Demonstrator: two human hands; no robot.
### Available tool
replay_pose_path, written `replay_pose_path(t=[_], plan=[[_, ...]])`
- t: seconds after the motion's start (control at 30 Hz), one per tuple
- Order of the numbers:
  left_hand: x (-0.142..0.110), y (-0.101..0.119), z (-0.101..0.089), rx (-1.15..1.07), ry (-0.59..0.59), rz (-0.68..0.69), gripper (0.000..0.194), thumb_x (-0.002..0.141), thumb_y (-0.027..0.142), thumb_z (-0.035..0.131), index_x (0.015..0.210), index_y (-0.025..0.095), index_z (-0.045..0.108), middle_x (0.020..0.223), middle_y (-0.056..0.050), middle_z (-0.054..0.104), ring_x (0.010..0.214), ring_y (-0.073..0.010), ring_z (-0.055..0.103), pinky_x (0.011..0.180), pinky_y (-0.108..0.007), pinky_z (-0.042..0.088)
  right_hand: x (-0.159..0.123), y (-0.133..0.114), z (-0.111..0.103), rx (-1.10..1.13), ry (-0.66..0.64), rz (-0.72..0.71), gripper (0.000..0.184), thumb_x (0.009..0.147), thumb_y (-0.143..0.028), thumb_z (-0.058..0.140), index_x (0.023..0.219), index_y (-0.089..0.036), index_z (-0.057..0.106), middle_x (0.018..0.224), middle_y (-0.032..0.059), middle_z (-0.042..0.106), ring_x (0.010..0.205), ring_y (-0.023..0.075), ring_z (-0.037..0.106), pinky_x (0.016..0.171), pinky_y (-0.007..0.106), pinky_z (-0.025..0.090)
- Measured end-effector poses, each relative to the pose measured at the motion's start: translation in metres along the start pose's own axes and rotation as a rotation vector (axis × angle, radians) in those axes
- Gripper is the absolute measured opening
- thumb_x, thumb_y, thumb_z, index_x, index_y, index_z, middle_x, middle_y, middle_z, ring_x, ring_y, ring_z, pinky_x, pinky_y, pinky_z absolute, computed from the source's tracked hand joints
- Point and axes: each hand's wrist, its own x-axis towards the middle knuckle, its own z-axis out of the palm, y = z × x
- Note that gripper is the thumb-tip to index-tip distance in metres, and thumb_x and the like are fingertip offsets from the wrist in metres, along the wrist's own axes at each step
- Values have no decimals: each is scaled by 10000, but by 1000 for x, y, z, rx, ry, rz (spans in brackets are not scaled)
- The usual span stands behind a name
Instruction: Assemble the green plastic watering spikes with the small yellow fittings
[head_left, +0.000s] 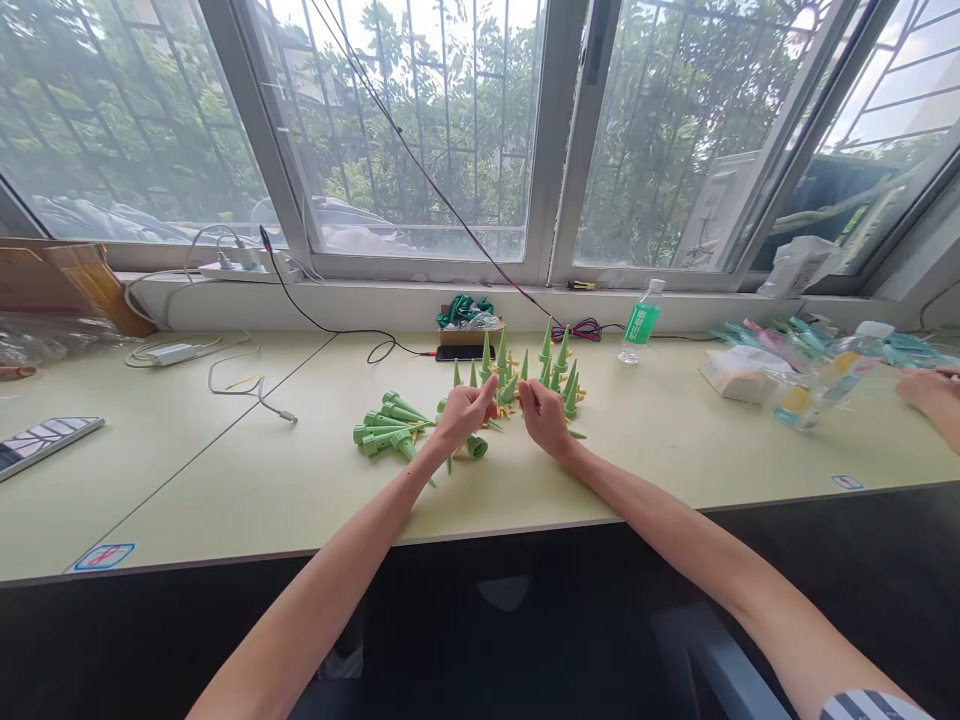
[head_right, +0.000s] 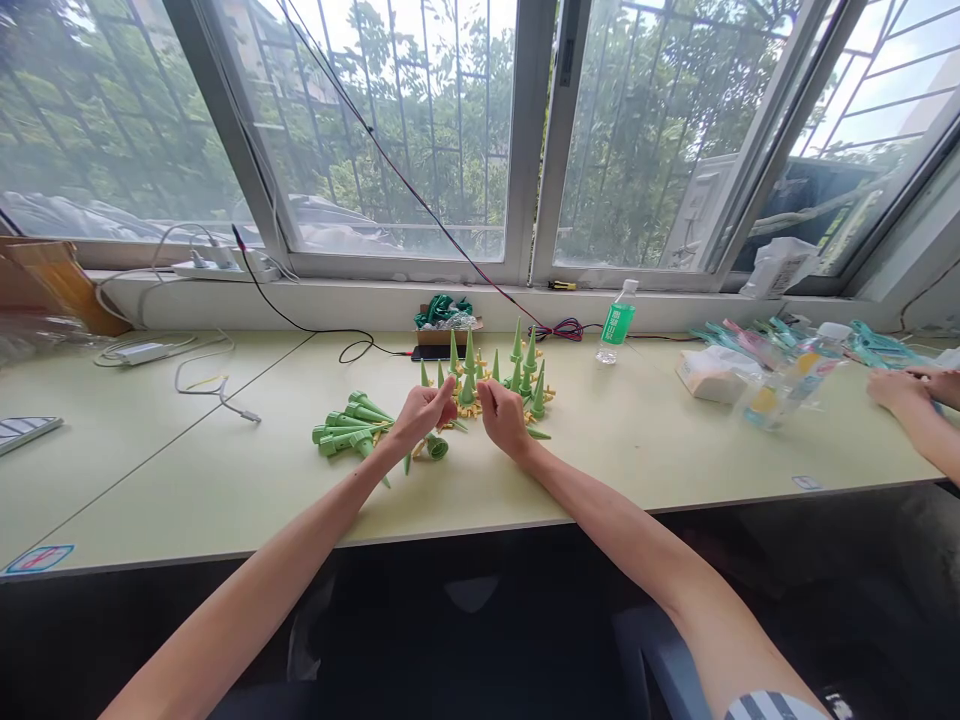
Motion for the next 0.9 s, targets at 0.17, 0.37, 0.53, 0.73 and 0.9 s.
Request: replay_pose_path(t=[0.17, 0.37, 0.53, 0.73, 0.9], plan=[[0, -4, 1, -13, -109, -31, 695, 864, 698, 437, 542, 124, 663, 429, -35, 521, 394, -94, 449, 448, -220, 349, -1, 0, 0, 5, -32, -20, 449, 995, -500, 349, 654, -209, 386, 556, -50, 385, 512, 97, 319, 534, 241, 305], [1, -7, -3, -105, -171, -78, 617, 829, 696, 508, 669, 125, 675, 490, -20, 538, 408, -79, 408, 422, -210, 310, -1, 4, 0, 46, -62, -29, 443, 998, -502, 335, 676, -208, 416, 564, -45, 408, 510, 98, 342, 525, 238, 307], [-1, -3, -6, -162, -194, -45, 538, 804, 657, 578, 623, 150, 567, 462, 24, 438, 408, -68, 363, 413, -203, 268, -1, 7, 1, 49, -55, -36, 462, 994, -514, 329, 658, -207, 410, 569, -37, 407, 510, 100, 340, 527, 244, 308], [-3, 1, -7, -81, -194, 61, 406, 753, 545, 694, 732, 148, 607, 647, -4, 558, 516, -81, 471, 451, -189, 361, -1, 5, 0, 41, -51, -22, 460, 1003, -490, 304, 646, -211, 386, 570, -25, 423, 500, 106, 352, 525, 255, 304], [-1, -10, -4, 25, -138, 191, 423, 743, 523, 712, 966, 166, 671, 912, -50, 638, 630, -99, 565, 552, -210, 494, 0, 3, -1, 19, -69, -20, 464, 999, -497, 295, 629, -220, 334, 528, -37, 361, 476, 105, 299, 494, 260, 255]])
